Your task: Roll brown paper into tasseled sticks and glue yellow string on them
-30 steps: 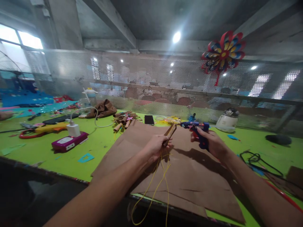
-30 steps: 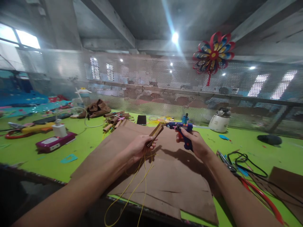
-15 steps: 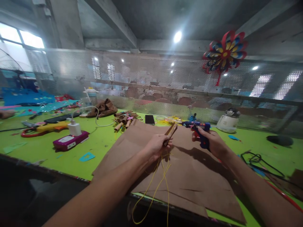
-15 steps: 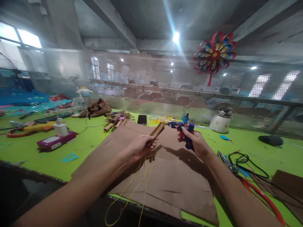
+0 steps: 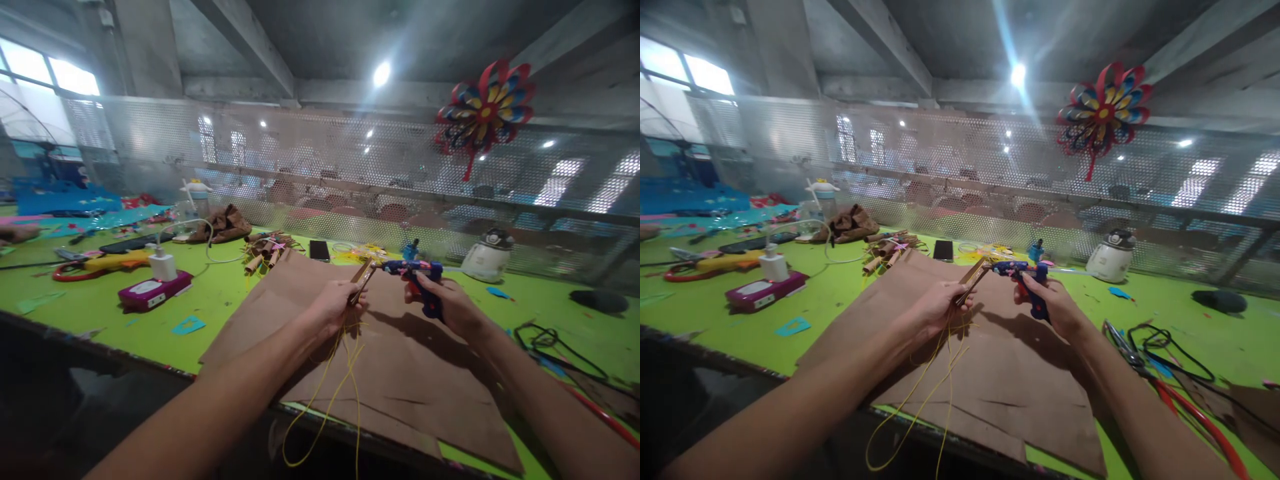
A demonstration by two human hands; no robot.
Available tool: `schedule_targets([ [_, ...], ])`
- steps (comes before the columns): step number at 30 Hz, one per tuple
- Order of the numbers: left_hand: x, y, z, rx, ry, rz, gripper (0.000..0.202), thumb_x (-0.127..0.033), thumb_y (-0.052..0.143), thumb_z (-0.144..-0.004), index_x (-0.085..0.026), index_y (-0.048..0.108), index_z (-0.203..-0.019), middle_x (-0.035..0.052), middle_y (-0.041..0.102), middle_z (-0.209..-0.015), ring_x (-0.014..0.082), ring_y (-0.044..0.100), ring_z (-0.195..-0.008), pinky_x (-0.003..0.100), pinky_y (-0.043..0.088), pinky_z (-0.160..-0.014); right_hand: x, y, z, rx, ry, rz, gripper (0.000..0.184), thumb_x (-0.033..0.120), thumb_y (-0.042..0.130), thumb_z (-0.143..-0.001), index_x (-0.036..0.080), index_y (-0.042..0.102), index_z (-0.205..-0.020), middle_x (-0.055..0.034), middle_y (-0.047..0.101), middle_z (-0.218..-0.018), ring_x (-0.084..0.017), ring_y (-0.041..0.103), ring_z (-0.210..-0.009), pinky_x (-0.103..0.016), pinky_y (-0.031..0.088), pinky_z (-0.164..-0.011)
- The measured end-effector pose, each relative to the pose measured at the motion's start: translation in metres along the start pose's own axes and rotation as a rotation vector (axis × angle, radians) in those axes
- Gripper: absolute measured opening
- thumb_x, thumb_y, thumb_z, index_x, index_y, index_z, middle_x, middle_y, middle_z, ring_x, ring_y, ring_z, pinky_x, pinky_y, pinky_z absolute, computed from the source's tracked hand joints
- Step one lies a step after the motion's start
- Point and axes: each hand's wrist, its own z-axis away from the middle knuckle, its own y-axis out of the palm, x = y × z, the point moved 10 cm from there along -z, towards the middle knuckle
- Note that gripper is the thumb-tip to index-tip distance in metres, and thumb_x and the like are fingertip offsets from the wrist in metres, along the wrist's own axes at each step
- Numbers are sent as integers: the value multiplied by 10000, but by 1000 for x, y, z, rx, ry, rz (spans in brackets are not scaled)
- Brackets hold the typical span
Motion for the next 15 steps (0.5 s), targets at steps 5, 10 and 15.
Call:
schedule_targets([
  [5,-2,0,0,-10,-1,29,180,-80,497,-825,-66,571,-661,20,497,-545,46,446,-468,142,366,-438,-1,5,2,46,17,7,263,410,639,-780,154,679,-825,-32,624,-712,-145,595,-657,-265,445,-659],
  [10,-2,1,0,17,-1,42,162,-70,476,-829,-68,581,-705,12,489,-543,49,447,-471,141,354,-429,-4,17,6,144,44,62,303,426,608,-799,134,682,-833,-67,646,-727,-167,593,-696,-280,440,-669],
  [15,-2,-2,-1,-1,10,4,149,-82,495,-816,-63,588,-701,28,512,-555,55,455,-483,157,358,-446,-3,18,5,129,46,106,329,457,608,-787,136,679,-805,-76,646,-730,-175,591,-693,-286,442,-663],
])
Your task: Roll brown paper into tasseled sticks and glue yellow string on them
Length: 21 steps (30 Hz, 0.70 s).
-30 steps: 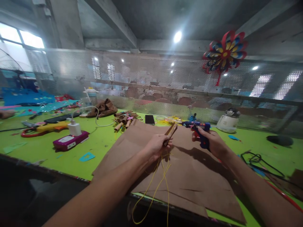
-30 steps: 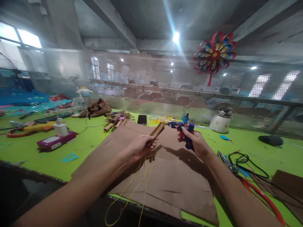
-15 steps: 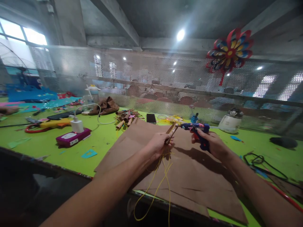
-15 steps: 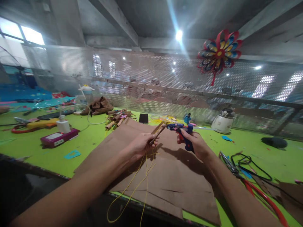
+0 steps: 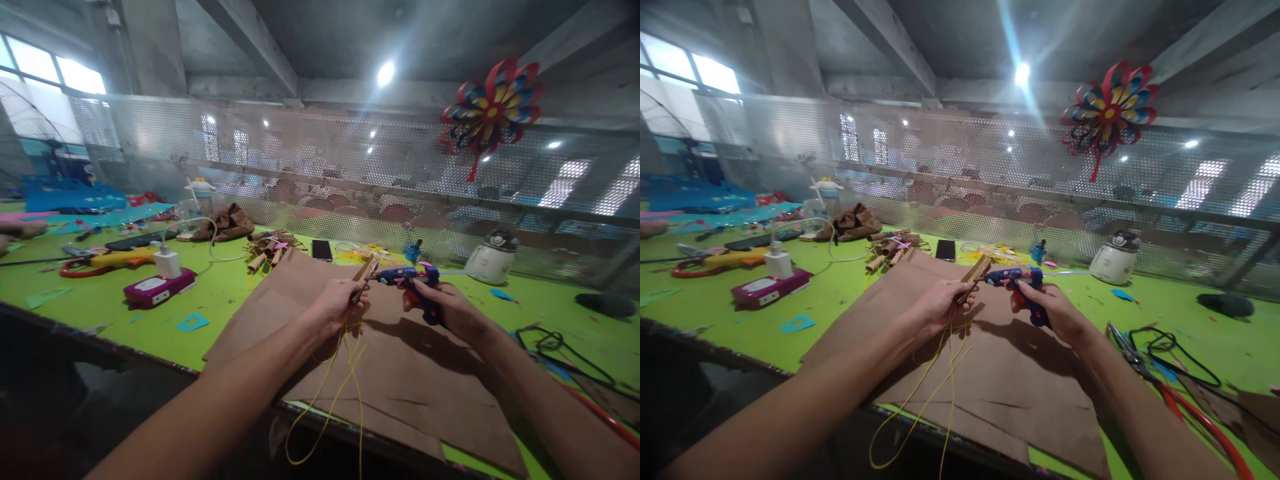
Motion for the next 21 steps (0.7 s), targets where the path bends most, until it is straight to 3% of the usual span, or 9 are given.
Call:
schedule_targets([
  [4,1,-2,-1,-25,3,-21,154,-100,516,-811,-64,587,-679,43,532,-582,62,469,-498,165,356,-448,3,-11,-2,-92,-47,-63,330,471,641,-751,154,674,-838,-54,630,-718,-174,589,-669,-303,452,-675],
  [15,3,-1,-1,-11,1,5,79,-89,536,-784,-70,583,-723,24,513,-588,56,452,-489,156,339,-433,7,6,2,52,-16,249,468,557,529,-800,131,673,-669,-87,646,-710,-166,553,-660,-267,391,-578],
  [21,-1,4,1,2,18,4,106,-65,504,-776,-78,570,-694,21,500,-577,52,436,-475,161,328,-442,8,0,0,14,-44,232,448,549,537,-798,134,666,-690,-82,638,-711,-172,553,-681,-280,401,-616],
])
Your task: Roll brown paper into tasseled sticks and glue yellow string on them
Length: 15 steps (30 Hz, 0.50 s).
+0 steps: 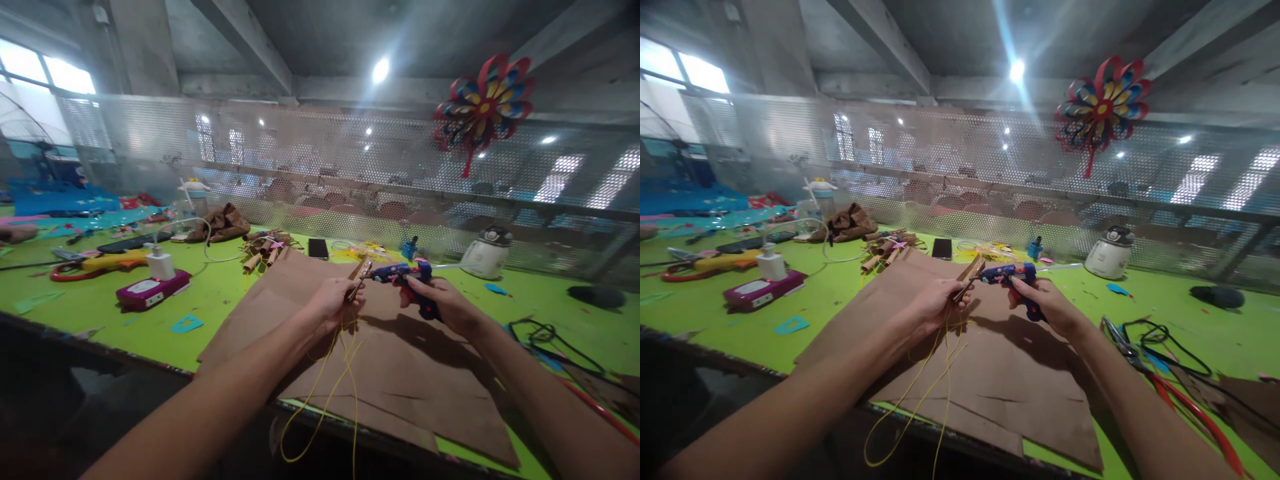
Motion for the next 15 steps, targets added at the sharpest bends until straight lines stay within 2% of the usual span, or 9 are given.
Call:
schedule_targets([
  [5,-1,4,0,61,20,6,117,-44,470,-763,-79,565,-706,26,501,-582,52,431,-489,164,328,-464,0,-2,0,-6,-4,-9,430,534,533,-810,140,663,-694,-79,634,-716,-172,550,-680,-283,395,-614],
  [10,3,-1,-2,44,4,-9,89,-60,484,-739,-78,565,-708,31,505,-574,63,438,-491,178,327,-464,-1,5,1,50,10,39,454,547,525,-808,137,674,-678,-82,646,-710,-169,553,-667,-275,396,-605],
  [15,5,-1,-3,60,-10,2,105,-57,464,-745,-79,559,-709,26,492,-556,64,431,-484,173,315,-452,-1,4,2,45,17,26,451,549,529,-805,143,665,-661,-73,636,-698,-163,556,-663,-264,403,-613],
])
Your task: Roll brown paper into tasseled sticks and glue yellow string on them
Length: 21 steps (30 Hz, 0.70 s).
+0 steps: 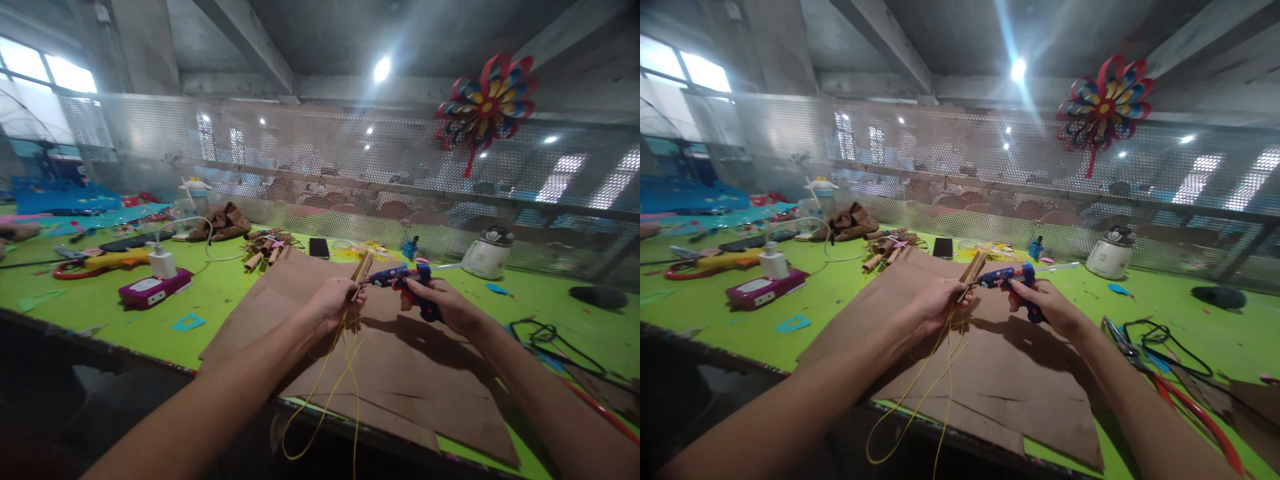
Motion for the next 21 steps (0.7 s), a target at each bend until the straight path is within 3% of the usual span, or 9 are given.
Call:
schedule_targets([
  [11,1,2,-1,16,-14,26,98,-54,513,-751,-83,556,-667,24,497,-571,50,421,-484,153,321,-451,-1,-10,-3,-69,-33,-28,442,544,550,-793,139,656,-655,-72,630,-681,-167,561,-661,-268,431,-618],
  [17,0,-8,-4,-77,-11,7,166,-12,455,-751,-74,572,-651,57,539,-629,60,479,-512,155,330,-446,-32,-51,-8,-297,-12,-116,402,553,612,-735,156,664,-776,-64,657,-739,-178,602,-678,-293,463,-649],
  [21,-4,-10,-4,-92,36,-26,166,-30,478,-752,-85,574,-629,47,526,-590,68,473,-511,165,345,-453,-49,-80,-7,-499,31,119,459,601,559,-738,151,650,-720,-85,669,-741,-196,620,-648,-304,465,-587],
])
